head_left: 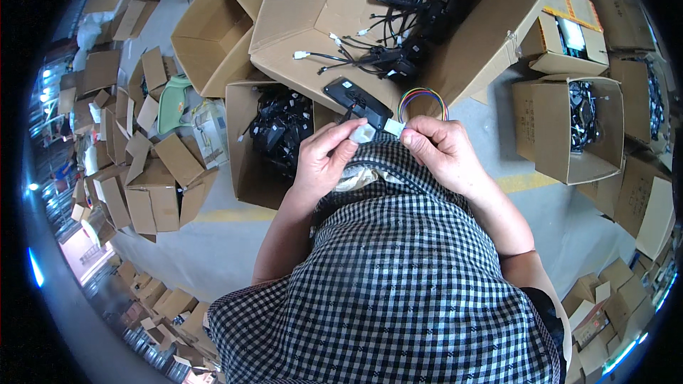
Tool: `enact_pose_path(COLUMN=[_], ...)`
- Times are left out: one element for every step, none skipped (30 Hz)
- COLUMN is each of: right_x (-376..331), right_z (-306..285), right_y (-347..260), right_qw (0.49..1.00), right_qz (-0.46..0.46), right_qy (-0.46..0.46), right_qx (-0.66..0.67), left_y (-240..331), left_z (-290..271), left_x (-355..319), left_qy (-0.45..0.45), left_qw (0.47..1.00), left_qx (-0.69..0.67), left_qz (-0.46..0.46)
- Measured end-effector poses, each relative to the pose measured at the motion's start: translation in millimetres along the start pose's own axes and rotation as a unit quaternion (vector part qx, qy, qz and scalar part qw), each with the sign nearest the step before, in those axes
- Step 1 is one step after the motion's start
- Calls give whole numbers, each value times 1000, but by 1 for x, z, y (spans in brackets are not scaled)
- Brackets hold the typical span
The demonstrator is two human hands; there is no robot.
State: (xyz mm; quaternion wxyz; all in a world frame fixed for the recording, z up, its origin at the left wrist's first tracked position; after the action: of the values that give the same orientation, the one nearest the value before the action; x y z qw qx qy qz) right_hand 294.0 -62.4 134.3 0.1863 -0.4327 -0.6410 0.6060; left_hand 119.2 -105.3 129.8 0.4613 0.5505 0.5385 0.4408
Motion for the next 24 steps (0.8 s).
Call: enact_pose_path(right_x=[3,6,8,10,12,15,15,16,17,18,19,22,21,18,17,17,17,15,14,9,4,3,3,4], right_z=[5,12,15,18,20,23,28,29,35,40,45,43,48,55,58,58,59,60,59,62,64,64,64,65], right_y=[1,2,5,8,8,6,4,6,9,12,19,21,24,26,28,31,31,29,29,32,32,30,25,21], right_qw=[1000,1000,999,999,999,999,999,999,997,993,985,985,963,928,921,921,927,931,930,903,869,869,883,897], right_qz=[1,6,13,17,2,-14,-1,1,8,14,45,46,87,127,144,146,118,90,93,146,197,200,179,156], right_qy=[-1,-7,-14,-16,-15,-14,-46,-45,-70,-96,-144,-142,-183,-221,-218,-218,-247,-276,-276,-297,-317,-318,-315,-310], right_qx=[5,26,45,46,46,47,24,26,43,61,81,82,178,273,288,289,257,224,224,275,324,322,297,273], left_y=[-2,-3,-2,-1,-5,-8,-10,-10,-9,-5,-1,-2,-2,-3,-3,-3,-3,0,2,0,0,0,-1,-5], left_z=[-7,-12,-13,-15,-16,-17,-17,-17,-17,-20,-19,-17,-17,-18,-18,-17,-17,-16,-14,-13,-9,-7,-7,-12], left_x=[0,0,0,-1,-2,-3,-5,-5,-4,-3,-2,-3,-4,-5,-6,-7,-7,-7,-8,-9,-10,-10,-11,-7], left_qy=[-23,-25,-16,-8,-31,-32,-35,-39,-35,-38,-86,-133,-137,-139,-147,-155,-155,-173,-191,-190,-190,-190,-193,-192], left_qw=[1000,1000,1000,1000,999,998,999,999,999,999,994,984,985,985,984,984,984,981,976,977,980,982,981,981], left_qx=[4,7,15,24,22,23,14,6,0,1,52,101,99,98,88,79,77,90,102,99,50,0,-15,-17], left_qz=[5,1,2,4,-36,-38,-30,-20,-28,-31,-48,-62,-34,-36,-37,-39,-41,-22,-3,-5,-8,-11,-9,-8])
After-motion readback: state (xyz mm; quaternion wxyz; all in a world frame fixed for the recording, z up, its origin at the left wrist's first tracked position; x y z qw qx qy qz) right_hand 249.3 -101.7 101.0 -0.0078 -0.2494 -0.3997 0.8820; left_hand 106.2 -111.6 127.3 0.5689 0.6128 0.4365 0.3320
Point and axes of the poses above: each hand's wrist, its own x-axis towards the middle knuckle, its own z-axis out of the palm, y = z × x, the point moved 7 cm from there along x, towards the middle knuckle, and after that the axes turned 6 degrees about -x, right-handed, at the moved point
